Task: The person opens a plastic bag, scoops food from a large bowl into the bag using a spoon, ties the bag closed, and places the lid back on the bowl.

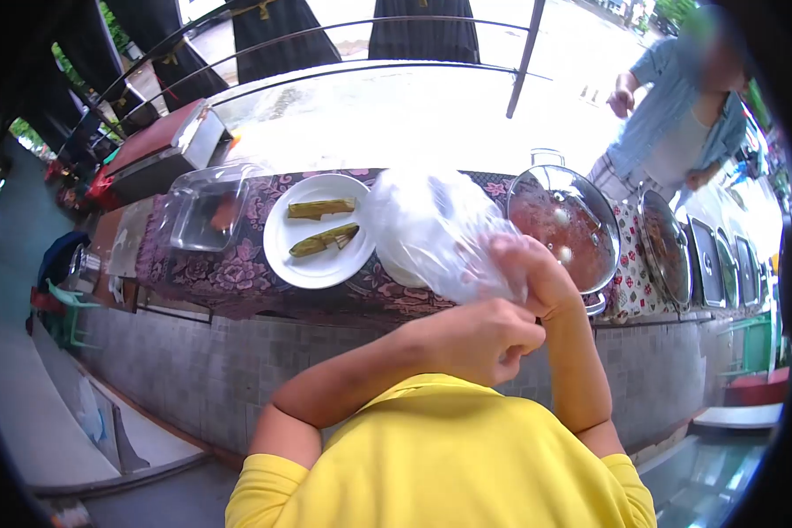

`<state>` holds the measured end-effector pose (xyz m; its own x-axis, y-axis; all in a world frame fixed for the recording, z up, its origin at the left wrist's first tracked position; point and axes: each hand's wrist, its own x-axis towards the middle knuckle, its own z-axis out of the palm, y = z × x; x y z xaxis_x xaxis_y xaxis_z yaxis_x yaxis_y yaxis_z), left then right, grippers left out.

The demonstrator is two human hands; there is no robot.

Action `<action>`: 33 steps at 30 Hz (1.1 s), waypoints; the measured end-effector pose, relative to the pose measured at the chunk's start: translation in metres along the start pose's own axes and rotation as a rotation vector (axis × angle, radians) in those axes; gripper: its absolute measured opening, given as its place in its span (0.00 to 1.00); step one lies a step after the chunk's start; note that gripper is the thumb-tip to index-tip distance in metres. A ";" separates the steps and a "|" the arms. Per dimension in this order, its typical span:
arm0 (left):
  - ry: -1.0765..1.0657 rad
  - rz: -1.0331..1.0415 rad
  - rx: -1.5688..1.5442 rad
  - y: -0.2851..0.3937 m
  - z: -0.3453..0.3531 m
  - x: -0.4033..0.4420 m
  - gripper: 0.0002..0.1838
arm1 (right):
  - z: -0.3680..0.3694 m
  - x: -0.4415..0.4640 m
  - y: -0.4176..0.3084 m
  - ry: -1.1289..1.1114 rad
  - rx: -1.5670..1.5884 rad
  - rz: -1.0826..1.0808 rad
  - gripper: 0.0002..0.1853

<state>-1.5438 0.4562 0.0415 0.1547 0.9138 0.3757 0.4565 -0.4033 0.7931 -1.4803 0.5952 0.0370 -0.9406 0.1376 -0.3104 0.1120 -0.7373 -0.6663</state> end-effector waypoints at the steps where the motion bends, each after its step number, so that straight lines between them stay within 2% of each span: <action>1: -0.030 -0.019 -0.046 -0.008 0.001 -0.007 0.08 | -0.010 0.004 0.008 0.014 -0.084 -0.045 0.10; 2: -0.064 -0.035 -0.090 -0.011 0.001 -0.011 0.08 | -0.017 0.005 0.012 0.030 -0.168 -0.092 0.10; 3: -0.002 0.009 -0.009 -0.008 -0.006 -0.019 0.07 | -0.016 0.000 0.010 0.041 -0.116 -0.104 0.10; 6: 0.355 0.185 0.079 0.000 -0.044 -0.039 0.09 | -0.025 -0.015 0.028 0.180 -0.098 -0.303 0.11; 9: 0.905 0.096 0.154 -0.012 -0.069 -0.050 0.15 | -0.038 -0.040 0.049 0.156 -0.043 -0.390 0.16; 10: 0.957 -0.049 0.007 -0.002 -0.072 -0.050 0.22 | -0.036 -0.046 0.056 0.206 -0.085 -0.424 0.18; 13: 0.762 -0.115 -0.110 -0.007 -0.061 -0.057 0.24 | -0.007 -0.057 0.067 0.288 -0.212 -0.462 0.21; 14: 0.616 -0.096 -0.110 -0.005 -0.060 -0.062 0.24 | -0.002 -0.056 0.068 0.239 -0.229 -0.427 0.22; 17: 0.514 -0.301 -0.291 0.007 -0.048 -0.075 0.14 | -0.010 -0.064 0.072 0.155 -0.313 -0.310 0.25; 20: 0.623 -0.150 -0.717 0.023 -0.028 -0.080 0.08 | -0.038 -0.071 0.067 0.101 -0.509 -0.185 0.28; 21: 0.552 -0.247 -0.679 0.029 -0.024 -0.080 0.09 | -0.032 -0.071 0.060 0.044 -0.608 -0.166 0.29; 23: 0.416 -0.421 -0.602 0.041 -0.017 -0.080 0.09 | -0.012 -0.071 0.051 -0.050 -0.662 -0.301 0.36; 24: 0.385 -0.354 -0.456 0.040 -0.007 -0.078 0.09 | -0.010 -0.076 0.043 -0.036 -0.687 -0.417 0.44; 26: 0.363 -0.242 -0.144 0.026 0.017 -0.071 0.08 | -0.005 -0.084 0.037 -0.078 -0.735 -0.673 0.47; 27: 0.368 -0.151 -0.136 0.019 0.031 -0.065 0.08 | 0.000 -0.088 0.036 -0.126 -0.738 -0.713 0.50; 30: 0.201 -0.151 -0.131 0.031 0.046 -0.059 0.07 | 0.000 -0.096 0.029 -0.512 -0.927 -0.418 0.48; 31: 0.123 -0.194 -0.015 0.033 0.049 -0.060 0.07 | 0.006 -0.104 0.033 -0.370 -0.911 -0.339 0.37; 33: 0.140 -0.331 -0.038 0.043 0.046 -0.066 0.08 | -0.013 -0.100 0.036 -0.406 -1.013 -0.245 0.25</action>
<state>-1.4940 0.3806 0.0282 -0.1193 0.9806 0.1553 0.4287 -0.0902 0.8989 -1.3778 0.5638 0.0350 -0.9872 -0.1576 0.0261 -0.0554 0.1845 -0.9813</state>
